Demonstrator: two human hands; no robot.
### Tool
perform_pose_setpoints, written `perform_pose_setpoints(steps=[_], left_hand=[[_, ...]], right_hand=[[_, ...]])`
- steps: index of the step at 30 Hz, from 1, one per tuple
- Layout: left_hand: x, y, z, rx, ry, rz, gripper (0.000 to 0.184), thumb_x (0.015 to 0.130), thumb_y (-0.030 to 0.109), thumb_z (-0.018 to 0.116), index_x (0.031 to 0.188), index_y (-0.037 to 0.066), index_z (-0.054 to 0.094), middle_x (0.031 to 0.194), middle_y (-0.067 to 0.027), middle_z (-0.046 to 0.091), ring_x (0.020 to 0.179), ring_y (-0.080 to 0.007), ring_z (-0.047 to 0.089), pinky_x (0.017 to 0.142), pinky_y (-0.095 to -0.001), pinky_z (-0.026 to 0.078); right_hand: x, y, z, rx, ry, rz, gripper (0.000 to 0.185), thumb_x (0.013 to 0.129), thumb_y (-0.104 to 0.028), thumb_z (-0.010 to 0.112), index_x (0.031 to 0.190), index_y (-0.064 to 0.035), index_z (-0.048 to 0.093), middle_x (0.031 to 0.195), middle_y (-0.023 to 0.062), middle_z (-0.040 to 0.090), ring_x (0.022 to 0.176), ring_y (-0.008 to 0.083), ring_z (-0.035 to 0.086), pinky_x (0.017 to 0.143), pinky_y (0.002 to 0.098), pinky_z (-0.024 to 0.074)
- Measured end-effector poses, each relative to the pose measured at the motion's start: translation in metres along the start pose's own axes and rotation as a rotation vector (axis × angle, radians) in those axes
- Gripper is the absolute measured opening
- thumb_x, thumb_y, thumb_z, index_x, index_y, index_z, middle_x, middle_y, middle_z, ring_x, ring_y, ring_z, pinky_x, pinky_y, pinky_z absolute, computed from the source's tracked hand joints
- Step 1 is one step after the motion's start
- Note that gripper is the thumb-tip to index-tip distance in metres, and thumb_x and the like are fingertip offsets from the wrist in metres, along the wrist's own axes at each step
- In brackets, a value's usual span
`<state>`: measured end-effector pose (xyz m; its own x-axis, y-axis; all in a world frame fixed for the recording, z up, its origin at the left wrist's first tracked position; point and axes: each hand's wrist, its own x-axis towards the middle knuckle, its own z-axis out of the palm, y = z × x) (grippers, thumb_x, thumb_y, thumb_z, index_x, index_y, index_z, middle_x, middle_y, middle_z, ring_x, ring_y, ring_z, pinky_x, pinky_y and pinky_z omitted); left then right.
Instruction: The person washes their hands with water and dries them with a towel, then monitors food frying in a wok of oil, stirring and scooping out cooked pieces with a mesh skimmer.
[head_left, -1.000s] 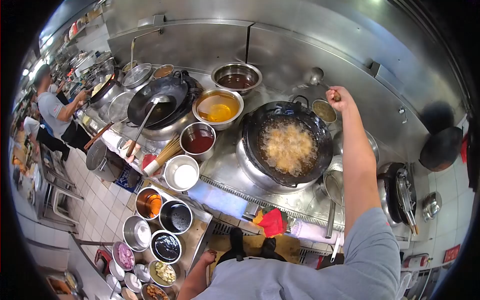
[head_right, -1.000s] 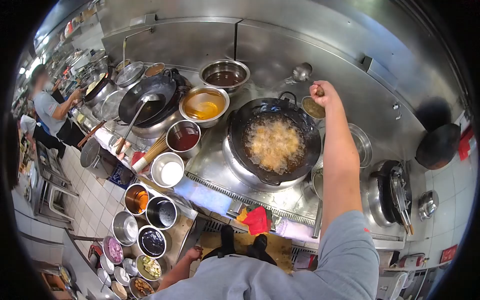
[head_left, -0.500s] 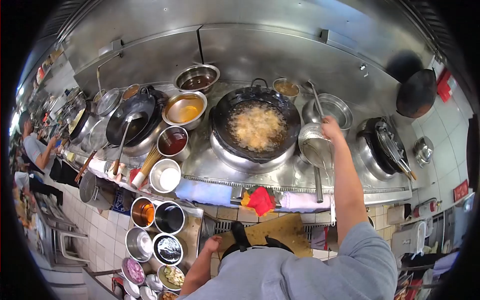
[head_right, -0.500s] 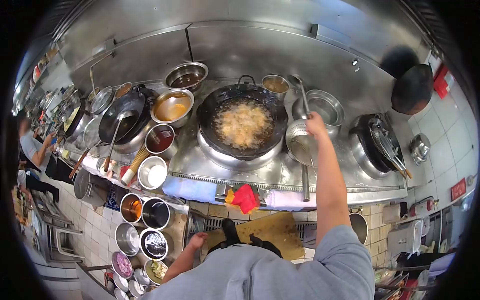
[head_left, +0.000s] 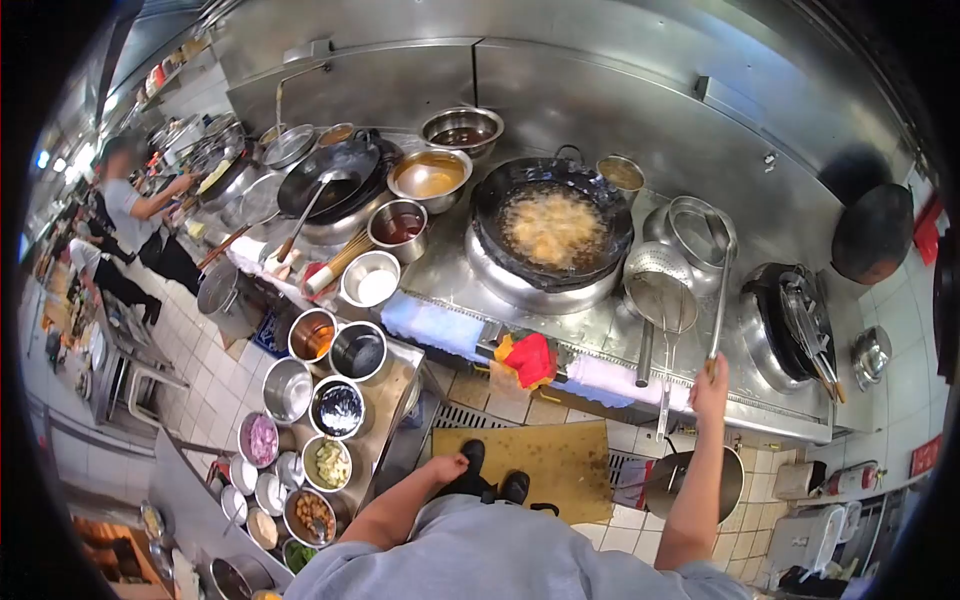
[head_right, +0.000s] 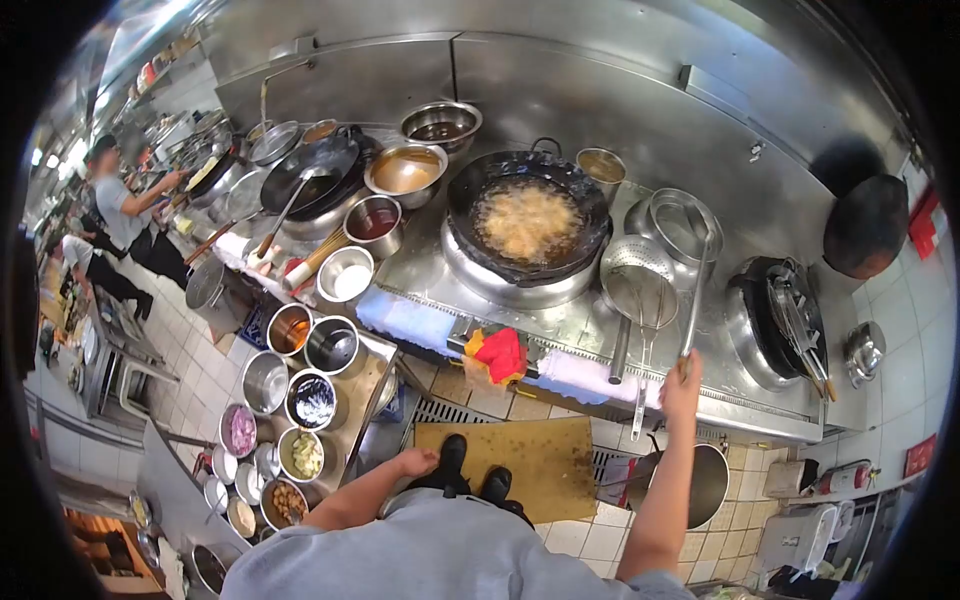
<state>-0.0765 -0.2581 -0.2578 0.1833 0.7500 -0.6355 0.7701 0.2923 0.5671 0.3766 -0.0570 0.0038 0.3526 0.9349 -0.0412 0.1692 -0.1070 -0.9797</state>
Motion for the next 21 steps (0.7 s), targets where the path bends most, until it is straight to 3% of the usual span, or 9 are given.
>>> perform_pose_setpoints(steps=[3, 5, 8, 10, 12, 14, 17, 18, 21], left_hand=[[0.001, 0.027, -0.005, -0.161, -0.041, 0.174, 0.037, 0.079, 0.029, 0.053, 0.109, 0.008, 0.055, 0.101, -0.0136, 0.061, 0.094, -0.0259, 0.058, 0.082, -0.034, 0.045], [0.009, 0.043, -0.011, -0.166, -0.073, 0.291, 0.039, 0.08, 0.029, 0.053, 0.114, 0.008, 0.051, 0.102, -0.0124, 0.06, 0.094, -0.0245, 0.058, 0.082, -0.0333, 0.044], [-0.006, 0.086, -0.042, -0.282, -0.15, 0.389, 0.042, 0.083, 0.033, 0.051, 0.117, 0.009, 0.048, 0.1, -0.0088, 0.06, 0.094, -0.0211, 0.056, 0.083, -0.033, 0.042], [-0.022, 0.103, -0.063, -0.374, -0.244, 0.416, 0.045, 0.084, 0.037, 0.05, 0.12, 0.011, 0.047, 0.1, -0.0065, 0.059, 0.096, -0.0192, 0.055, 0.083, -0.0334, 0.042], [-0.032, 0.114, -0.079, -1.009, -0.294, 0.185, 0.051, 0.085, 0.052, 0.043, 0.121, 0.015, 0.045, 0.112, -0.0051, 0.053, 0.099, -0.02, 0.052, 0.086, -0.0403, 0.04], [-0.026, 0.108, -0.094, -1.178, -0.271, 0.177, 0.053, 0.084, 0.056, 0.04, 0.121, 0.017, 0.044, 0.11, -0.0034, 0.053, 0.1, -0.0186, 0.051, 0.084, -0.0392, 0.04], [-0.023, 0.099, -0.126, -1.557, -0.103, 0.237, 0.055, 0.083, 0.061, 0.036, 0.118, 0.019, 0.045, 0.107, -0.0017, 0.054, 0.097, -0.0176, 0.051, 0.082, -0.039, 0.041], [-0.03, 0.102, -0.14, -1.646, -0.031, 0.246, 0.054, 0.085, 0.059, 0.035, 0.115, 0.015, 0.046, 0.105, -0.0035, 0.055, 0.095, -0.018, 0.053, 0.081, -0.0382, 0.042], [-0.007, 0.064, -0.163, -1.567, -0.024, 0.176, 0.046, 0.087, 0.047, 0.043, 0.108, 0.007, 0.046, 0.095, -0.0081, 0.058, 0.087, -0.0199, 0.056, 0.075, -0.0373, 0.046]], right_hand=[[-0.078, 0.042, 0.033, -0.026, -0.138, -0.134, 0.061, 0.083, 0.0, 0.044, 0.137, -0.0155, 0.018, 0.066, 0.0019, 0.047, 0.041, 0.0066, 0.04, 0.033, 0.0206, 0.0327], [-0.152, 0.02, 0.074, 0.094, -0.272, 0.049, 0.066, 0.082, 0.003, 0.044, 0.138, -0.0189, 0.017, 0.067, 0.0007, 0.046, 0.043, 0.0056, 0.039, 0.034, 0.0199, 0.0339], [-0.19, 0.063, 0.106, -0.118, -0.555, -0.127, 0.066, 0.081, 0.003, 0.048, 0.138, -0.0188, 0.021, 0.069, 0.001, 0.048, 0.045, 0.007, 0.042, 0.041, 0.0215, 0.0391], [-0.201, 0.04, 0.13, -0.31, -0.662, -0.206, 0.065, 0.08, 0.0, 0.051, 0.137, -0.015, 0.023, 0.08, 0.0069, 0.057, 0.061, 0.0154, 0.057, 0.057, 0.0277, 0.0467], [-0.187, 0.064, 0.177, -0.291, -0.675, -0.444, 0.063, 0.079, -0.004, 0.054, 0.135, -0.0104, 0.025, 0.094, 0.0136, 0.06, 0.085, 0.0242, 0.06, 0.074, 0.0336, 0.0466], [-0.185, 0.048, 0.229, -0.376, -0.724, -0.306, 0.056, 0.08, -0.008, 0.054, 0.13, -0.0049, 0.03, 0.108, 0.0182, 0.056, 0.101, 0.0302, 0.055, 0.084, 0.0373, 0.0426], [-0.181, 0.033, 0.312, -0.44, -0.733, -0.068, 0.043, 0.082, -0.013, 0.049, 0.121, -0.0004, 0.036, 0.105, 0.0218, 0.054, 0.096, 0.0342, 0.056, 0.081, 0.0399, 0.044], [-0.186, 0.044, 0.329, -0.421, -0.675, -0.147, 0.045, 0.084, -0.019, 0.045, 0.124, -0.0051, 0.03, 0.09, 0.0255, 0.058, 0.083, 0.0412, 0.057, 0.071, 0.0481, 0.0446], [-0.214, 0.088, 0.352, -0.254, -0.671, -0.522, 0.064, 0.087, -0.024, 0.045, 0.138, -0.0114, 0.009, 0.106, 0.0274, 0.053, 0.082, 0.0366, 0.061, 0.067, 0.0422, 0.0481]])
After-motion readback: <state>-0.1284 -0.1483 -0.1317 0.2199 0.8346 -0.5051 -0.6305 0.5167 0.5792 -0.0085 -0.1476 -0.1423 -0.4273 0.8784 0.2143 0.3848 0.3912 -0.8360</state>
